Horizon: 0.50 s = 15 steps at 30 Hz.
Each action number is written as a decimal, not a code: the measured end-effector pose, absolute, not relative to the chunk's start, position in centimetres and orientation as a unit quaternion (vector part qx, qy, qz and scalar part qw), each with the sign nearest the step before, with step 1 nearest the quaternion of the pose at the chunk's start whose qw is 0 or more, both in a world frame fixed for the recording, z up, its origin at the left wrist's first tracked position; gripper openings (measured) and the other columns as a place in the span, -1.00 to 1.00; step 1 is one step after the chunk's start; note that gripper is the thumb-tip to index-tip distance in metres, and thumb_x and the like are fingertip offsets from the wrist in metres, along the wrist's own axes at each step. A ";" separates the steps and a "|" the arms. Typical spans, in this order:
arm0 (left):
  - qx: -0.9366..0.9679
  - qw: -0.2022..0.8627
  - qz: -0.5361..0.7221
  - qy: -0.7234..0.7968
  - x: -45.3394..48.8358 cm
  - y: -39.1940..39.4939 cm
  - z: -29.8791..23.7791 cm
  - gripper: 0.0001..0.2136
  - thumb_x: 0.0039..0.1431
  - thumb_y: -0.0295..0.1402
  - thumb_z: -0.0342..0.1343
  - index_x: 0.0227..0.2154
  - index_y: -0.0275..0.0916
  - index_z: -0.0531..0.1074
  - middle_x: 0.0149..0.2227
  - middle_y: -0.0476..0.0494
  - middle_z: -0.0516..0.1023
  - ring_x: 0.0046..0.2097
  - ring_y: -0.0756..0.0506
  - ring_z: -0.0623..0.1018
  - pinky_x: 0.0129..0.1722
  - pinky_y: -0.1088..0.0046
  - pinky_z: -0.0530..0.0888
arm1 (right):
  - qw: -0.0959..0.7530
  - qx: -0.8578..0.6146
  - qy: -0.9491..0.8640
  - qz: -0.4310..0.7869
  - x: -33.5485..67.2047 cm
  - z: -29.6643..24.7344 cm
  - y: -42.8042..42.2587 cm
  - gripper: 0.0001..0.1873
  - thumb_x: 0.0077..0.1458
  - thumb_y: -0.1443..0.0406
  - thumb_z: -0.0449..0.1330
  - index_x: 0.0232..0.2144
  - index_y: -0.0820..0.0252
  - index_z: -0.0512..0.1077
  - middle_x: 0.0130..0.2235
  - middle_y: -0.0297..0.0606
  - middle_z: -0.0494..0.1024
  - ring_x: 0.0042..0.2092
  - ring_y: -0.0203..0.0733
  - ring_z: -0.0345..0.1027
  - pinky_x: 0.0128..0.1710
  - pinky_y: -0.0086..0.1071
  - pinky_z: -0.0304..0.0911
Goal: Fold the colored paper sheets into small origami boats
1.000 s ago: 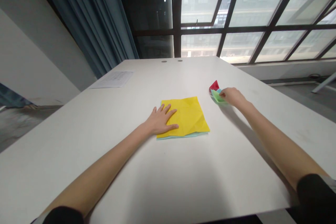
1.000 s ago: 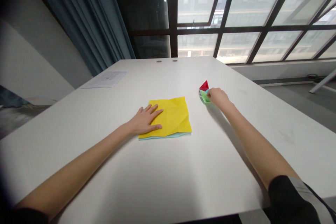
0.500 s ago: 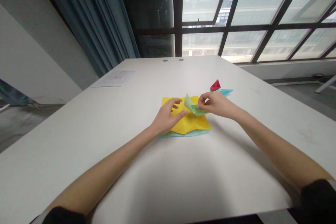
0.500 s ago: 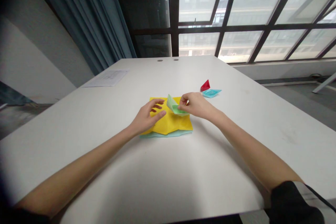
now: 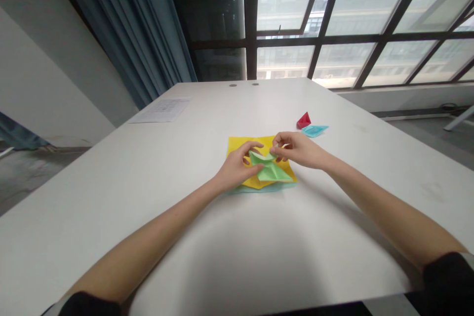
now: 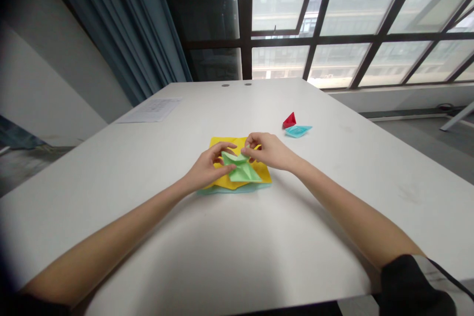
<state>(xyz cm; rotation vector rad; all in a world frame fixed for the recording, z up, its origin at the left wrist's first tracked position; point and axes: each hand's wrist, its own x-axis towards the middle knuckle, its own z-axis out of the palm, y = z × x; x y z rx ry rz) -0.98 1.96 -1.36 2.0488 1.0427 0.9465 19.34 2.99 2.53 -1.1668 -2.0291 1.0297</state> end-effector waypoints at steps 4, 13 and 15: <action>0.796 0.307 0.335 0.400 -0.9 1.7 -1.0 -0.74 -0.02 -0.33 0.15 -0.22 -0.22 0.38 -0.26 -0.05 0.49 -0.23 -0.06 0.46 -0.29 0.47 0.35 | 0.334 -0.442 -0.744 0.374 19.3 2.4 3.3 -0.76 0.01 0.15 0.18 -0.43 0.20 0.29 -0.53 -0.36 0.43 -0.48 -0.28 0.42 -0.50 -0.44 0.29; 0.738 0.252 0.371 0.504 -1.1 2.4 -1.6 -0.74 0.08 -0.17 0.01 -0.56 -0.25 0.32 -0.57 0.05 0.33 -0.49 0.01 0.32 -0.50 0.53 0.22 | 0.396 -0.451 -0.766 0.233 18.5 2.5 2.3 -0.53 -0.14 0.05 0.28 -0.28 0.14 0.19 -0.24 -0.29 0.37 -0.44 -0.32 0.33 -0.45 -0.36 0.28; 0.724 0.240 0.382 0.522 -1.2 2.7 -1.7 -0.72 0.08 -0.16 0.00 -0.60 -0.24 0.28 -0.60 0.06 0.29 -0.51 0.02 0.30 -0.51 0.53 0.21 | 0.341 -0.452 -0.814 0.132 18.5 2.6 1.9 -0.55 -0.19 0.07 0.32 -0.33 0.16 0.25 -0.25 -0.27 0.36 -0.38 -0.27 0.32 -0.38 -0.34 0.25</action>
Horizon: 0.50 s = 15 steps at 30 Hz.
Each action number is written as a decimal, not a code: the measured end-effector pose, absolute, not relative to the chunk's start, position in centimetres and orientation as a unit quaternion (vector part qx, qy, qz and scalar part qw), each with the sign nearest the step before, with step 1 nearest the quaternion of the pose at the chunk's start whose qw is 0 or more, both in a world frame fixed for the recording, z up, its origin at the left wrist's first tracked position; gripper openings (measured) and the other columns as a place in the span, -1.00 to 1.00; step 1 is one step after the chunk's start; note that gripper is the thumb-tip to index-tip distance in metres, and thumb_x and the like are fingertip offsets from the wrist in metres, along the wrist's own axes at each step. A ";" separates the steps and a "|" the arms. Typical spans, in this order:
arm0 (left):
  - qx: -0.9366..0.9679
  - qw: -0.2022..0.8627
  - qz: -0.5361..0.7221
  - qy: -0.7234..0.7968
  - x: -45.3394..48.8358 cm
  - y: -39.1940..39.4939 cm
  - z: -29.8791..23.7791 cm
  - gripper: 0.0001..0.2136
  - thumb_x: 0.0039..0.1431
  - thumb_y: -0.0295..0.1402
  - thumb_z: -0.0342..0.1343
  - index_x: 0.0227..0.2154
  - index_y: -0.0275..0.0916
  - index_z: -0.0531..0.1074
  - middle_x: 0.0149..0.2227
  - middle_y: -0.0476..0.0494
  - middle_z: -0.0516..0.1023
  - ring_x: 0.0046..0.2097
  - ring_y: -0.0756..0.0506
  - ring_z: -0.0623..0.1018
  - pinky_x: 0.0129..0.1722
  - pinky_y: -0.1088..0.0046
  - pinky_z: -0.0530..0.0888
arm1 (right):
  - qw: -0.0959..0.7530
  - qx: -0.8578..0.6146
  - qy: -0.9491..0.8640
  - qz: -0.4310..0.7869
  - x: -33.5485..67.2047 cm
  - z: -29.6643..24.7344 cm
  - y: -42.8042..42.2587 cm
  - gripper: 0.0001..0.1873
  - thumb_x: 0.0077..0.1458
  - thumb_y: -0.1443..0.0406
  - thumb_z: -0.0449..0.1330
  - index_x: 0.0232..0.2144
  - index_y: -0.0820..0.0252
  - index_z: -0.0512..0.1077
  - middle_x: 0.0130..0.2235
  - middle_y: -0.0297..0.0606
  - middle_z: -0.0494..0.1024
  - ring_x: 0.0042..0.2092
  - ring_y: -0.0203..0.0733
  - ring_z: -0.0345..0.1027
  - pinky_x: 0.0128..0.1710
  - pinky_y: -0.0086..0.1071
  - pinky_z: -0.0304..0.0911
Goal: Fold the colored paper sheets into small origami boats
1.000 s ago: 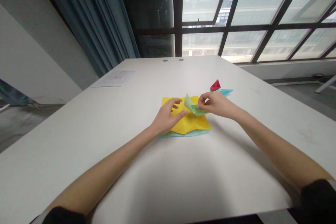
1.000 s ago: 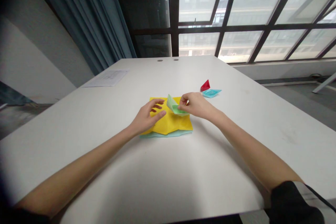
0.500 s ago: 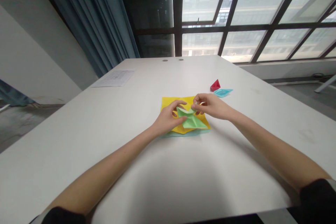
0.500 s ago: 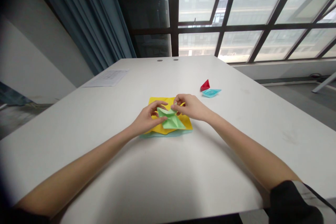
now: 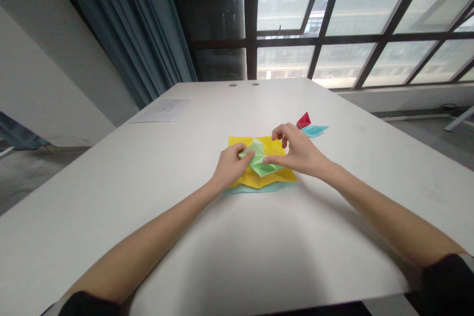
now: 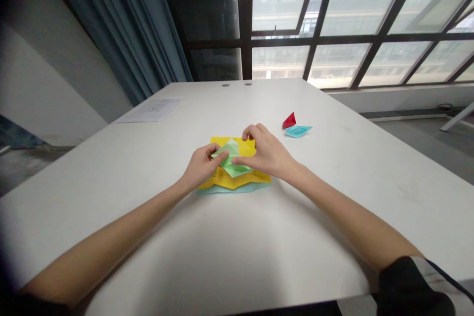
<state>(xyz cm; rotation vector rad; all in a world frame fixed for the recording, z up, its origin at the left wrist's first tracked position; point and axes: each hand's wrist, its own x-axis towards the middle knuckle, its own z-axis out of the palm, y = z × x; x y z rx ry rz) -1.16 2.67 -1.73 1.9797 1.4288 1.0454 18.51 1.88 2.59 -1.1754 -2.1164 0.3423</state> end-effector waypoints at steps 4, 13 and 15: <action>0.708 0.237 0.412 0.522 -1.2 2.9 -1.8 -0.74 0.08 -0.18 0.00 -0.59 -0.24 0.26 -0.59 0.06 0.27 -0.50 0.02 0.29 -0.49 0.52 0.23 | 0.223 -0.448 -0.865 0.025 18.3 2.4 1.4 -0.68 -0.13 0.09 0.30 -0.40 0.15 0.36 -0.31 -0.26 0.41 -0.27 -0.16 0.31 -0.36 -0.36 0.17; 0.715 0.224 0.426 0.508 -1.1 2.8 -1.8 -0.75 0.10 -0.18 -0.02 -0.56 -0.23 0.26 -0.56 0.06 0.29 -0.46 0.01 0.32 -0.44 0.51 0.27 | 0.157 -0.467 -0.870 -0.026 17.9 2.0 1.5 -0.87 0.09 0.27 0.15 -0.47 0.17 0.41 -0.42 -0.26 0.48 -0.35 -0.21 0.35 -0.44 -0.41 0.08; 0.711 0.218 0.422 0.519 -1.4 3.0 -1.9 -0.76 0.12 -0.18 -0.03 -0.53 -0.23 0.29 -0.53 0.04 0.35 -0.43 -0.01 0.37 -0.42 0.49 0.31 | 0.186 -0.466 -0.864 -0.031 18.0 2.0 1.5 -0.86 0.12 0.28 0.11 -0.44 0.19 0.40 -0.40 -0.26 0.49 -0.37 -0.24 0.35 -0.45 -0.43 0.10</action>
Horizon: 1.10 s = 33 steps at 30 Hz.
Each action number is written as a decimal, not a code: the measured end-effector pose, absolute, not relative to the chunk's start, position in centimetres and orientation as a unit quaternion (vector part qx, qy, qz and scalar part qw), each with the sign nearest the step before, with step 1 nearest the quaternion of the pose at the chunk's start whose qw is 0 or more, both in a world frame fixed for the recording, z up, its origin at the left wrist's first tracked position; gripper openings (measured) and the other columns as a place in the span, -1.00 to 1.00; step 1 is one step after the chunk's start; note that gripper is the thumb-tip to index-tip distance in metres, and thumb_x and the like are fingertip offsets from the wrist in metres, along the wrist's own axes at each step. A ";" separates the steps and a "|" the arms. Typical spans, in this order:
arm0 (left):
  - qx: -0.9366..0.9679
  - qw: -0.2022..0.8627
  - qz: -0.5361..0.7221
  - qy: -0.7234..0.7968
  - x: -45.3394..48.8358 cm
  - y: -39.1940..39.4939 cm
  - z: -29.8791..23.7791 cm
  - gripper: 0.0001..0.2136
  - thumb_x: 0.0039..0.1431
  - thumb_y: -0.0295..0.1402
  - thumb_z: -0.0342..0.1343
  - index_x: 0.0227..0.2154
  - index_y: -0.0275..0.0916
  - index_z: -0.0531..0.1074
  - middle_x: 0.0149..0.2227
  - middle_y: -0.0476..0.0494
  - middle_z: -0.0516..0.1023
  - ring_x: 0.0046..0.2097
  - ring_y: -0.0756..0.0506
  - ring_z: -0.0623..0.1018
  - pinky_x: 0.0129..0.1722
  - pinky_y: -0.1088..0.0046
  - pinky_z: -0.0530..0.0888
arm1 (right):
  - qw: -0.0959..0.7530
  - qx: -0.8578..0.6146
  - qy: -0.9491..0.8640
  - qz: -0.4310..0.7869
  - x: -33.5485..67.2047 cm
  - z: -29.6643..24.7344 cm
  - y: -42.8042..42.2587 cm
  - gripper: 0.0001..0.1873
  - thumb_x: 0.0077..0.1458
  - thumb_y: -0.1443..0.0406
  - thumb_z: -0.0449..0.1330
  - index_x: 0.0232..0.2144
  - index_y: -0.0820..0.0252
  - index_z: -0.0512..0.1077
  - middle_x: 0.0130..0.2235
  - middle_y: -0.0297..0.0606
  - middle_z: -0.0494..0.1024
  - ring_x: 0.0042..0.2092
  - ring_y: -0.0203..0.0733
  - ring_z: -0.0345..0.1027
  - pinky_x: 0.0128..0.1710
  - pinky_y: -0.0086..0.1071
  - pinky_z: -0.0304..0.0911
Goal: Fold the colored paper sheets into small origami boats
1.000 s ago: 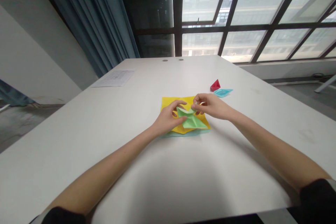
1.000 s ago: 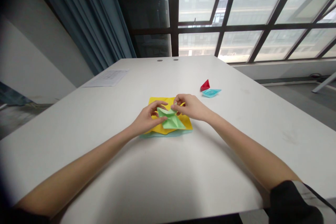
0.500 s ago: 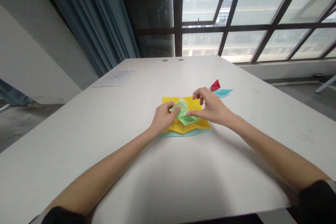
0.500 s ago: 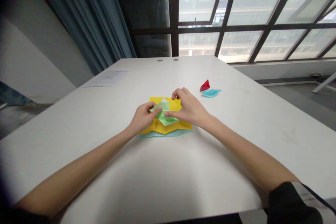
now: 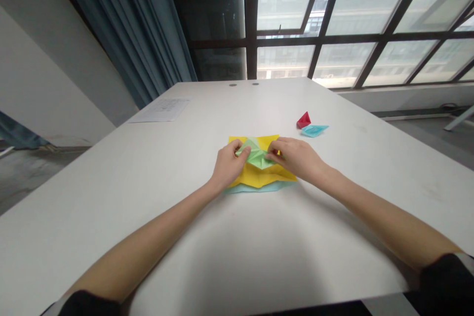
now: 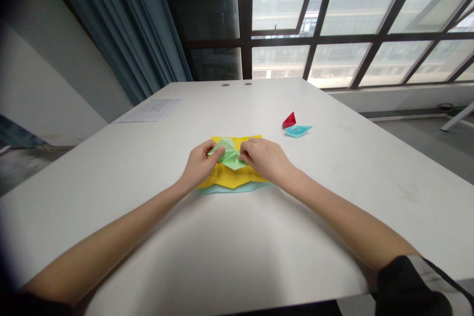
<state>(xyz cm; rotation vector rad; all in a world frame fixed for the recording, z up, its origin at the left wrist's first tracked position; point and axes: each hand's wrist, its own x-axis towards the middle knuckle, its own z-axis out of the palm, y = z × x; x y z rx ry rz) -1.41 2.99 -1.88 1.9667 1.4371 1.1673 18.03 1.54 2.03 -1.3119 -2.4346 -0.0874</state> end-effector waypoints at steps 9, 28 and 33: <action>0.638 0.267 0.454 0.562 -2.6 4.4 -2.4 -0.77 0.15 -0.17 -0.04 -0.49 -0.19 0.17 -0.48 0.07 0.38 -0.54 0.00 0.49 -0.56 0.52 0.32 | 0.213 -0.278 -0.934 -0.066 18.4 3.0 1.5 -0.87 0.14 0.29 0.08 -0.39 0.21 0.38 -0.10 -0.12 0.50 -0.08 -0.07 0.28 -0.14 -0.25 0.19; 0.644 0.334 0.505 0.467 -2.1 3.5 -2.0 -0.71 0.12 -0.08 0.02 -0.48 -0.20 0.18 -0.47 0.05 0.32 -0.48 0.03 0.43 -0.56 0.53 0.43 | 0.300 -0.410 -0.860 0.043 19.0 4.3 1.5 -0.70 0.15 0.12 0.04 -0.44 0.20 0.41 -0.42 -0.25 0.49 -0.40 -0.25 0.30 -0.37 -0.39 0.12; 0.677 0.353 0.482 0.429 -1.2 2.0 -1.1 -0.71 0.14 -0.08 0.01 -0.47 -0.20 0.19 -0.50 0.06 0.29 -0.49 0.04 0.40 -0.55 0.54 0.44 | 0.284 -0.435 -0.848 0.102 18.6 3.9 1.6 -0.79 0.03 0.16 0.17 -0.38 0.17 0.47 -0.35 -0.30 0.55 -0.43 -0.28 0.34 -0.40 -0.42 0.16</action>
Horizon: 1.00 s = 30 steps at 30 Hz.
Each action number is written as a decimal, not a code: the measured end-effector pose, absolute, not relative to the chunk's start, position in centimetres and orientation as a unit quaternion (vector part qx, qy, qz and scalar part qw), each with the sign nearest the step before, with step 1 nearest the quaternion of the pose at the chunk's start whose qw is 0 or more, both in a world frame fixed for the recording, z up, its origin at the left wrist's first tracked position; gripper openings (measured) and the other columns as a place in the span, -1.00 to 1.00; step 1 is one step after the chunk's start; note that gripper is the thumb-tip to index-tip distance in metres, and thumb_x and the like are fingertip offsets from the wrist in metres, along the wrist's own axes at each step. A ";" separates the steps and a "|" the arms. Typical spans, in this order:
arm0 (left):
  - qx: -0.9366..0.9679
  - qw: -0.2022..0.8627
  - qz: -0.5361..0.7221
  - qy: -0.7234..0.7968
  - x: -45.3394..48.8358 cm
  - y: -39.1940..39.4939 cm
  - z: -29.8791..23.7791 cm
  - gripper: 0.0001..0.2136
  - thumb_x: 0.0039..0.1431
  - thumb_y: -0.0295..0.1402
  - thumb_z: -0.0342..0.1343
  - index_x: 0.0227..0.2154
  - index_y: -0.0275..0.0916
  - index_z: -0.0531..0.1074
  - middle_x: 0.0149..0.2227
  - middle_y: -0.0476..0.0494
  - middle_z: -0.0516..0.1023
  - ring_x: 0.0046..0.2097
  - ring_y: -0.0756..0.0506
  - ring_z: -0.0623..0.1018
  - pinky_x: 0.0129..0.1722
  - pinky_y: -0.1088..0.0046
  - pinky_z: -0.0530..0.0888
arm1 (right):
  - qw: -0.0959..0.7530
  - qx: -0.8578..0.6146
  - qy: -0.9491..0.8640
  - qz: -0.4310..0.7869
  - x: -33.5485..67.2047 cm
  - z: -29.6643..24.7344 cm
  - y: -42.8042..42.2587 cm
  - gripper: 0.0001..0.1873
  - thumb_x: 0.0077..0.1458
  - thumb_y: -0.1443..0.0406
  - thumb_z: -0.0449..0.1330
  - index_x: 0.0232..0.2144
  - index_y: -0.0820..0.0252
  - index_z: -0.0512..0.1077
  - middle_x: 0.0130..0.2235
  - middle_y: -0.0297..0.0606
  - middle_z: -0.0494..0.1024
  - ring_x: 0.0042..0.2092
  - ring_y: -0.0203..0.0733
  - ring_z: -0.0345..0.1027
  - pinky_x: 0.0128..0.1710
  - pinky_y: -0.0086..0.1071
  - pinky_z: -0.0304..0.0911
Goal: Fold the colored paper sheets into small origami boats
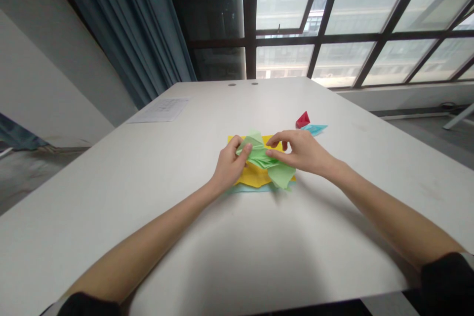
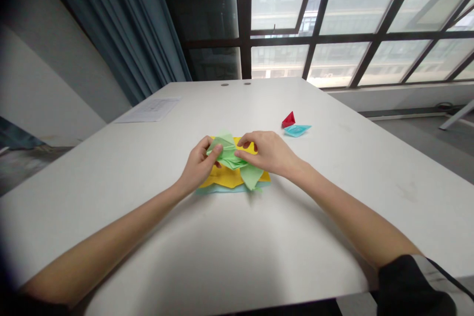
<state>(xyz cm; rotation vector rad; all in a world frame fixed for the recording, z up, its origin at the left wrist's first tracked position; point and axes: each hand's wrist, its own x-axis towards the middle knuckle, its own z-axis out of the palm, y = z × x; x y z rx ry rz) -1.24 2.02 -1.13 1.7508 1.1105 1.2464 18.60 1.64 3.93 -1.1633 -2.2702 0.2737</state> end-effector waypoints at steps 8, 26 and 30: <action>0.616 0.490 0.468 0.401 -0.6 1.7 -0.2 -0.62 -0.08 -0.13 0.22 -0.31 -0.21 0.22 -0.38 0.02 0.43 -0.50 0.03 0.51 -0.60 0.57 0.43 | 0.260 -0.443 -0.852 0.102 18.6 3.6 2.0 -0.81 0.03 0.32 0.08 -0.41 0.18 0.51 -0.47 -0.32 0.54 -0.48 -0.31 0.34 -0.43 -0.44 0.16; 0.453 0.584 0.518 0.430 -1.6 2.8 -0.9 -0.73 -0.09 -0.45 0.19 -0.25 -0.30 0.39 -0.28 -0.12 0.56 -0.40 0.01 0.56 -0.56 0.66 0.44 | 0.422 -0.487 -0.699 0.310 21.1 2.0 5.3 -0.77 -0.05 0.23 0.14 -0.31 0.22 0.36 -0.62 -0.44 0.33 -0.57 -0.36 0.16 -0.56 -0.48 0.06; 0.438 0.576 0.547 0.421 -1.4 2.6 -0.6 -0.73 -0.08 -0.42 0.19 -0.26 -0.30 0.37 -0.25 -0.13 0.55 -0.34 -0.01 0.56 -0.50 0.62 0.48 | 0.416 -0.461 -0.721 0.309 20.9 1.6 5.2 -0.80 -0.04 0.31 0.11 -0.28 0.17 0.33 -0.58 -0.45 0.37 -0.54 -0.37 0.20 -0.53 -0.49 0.12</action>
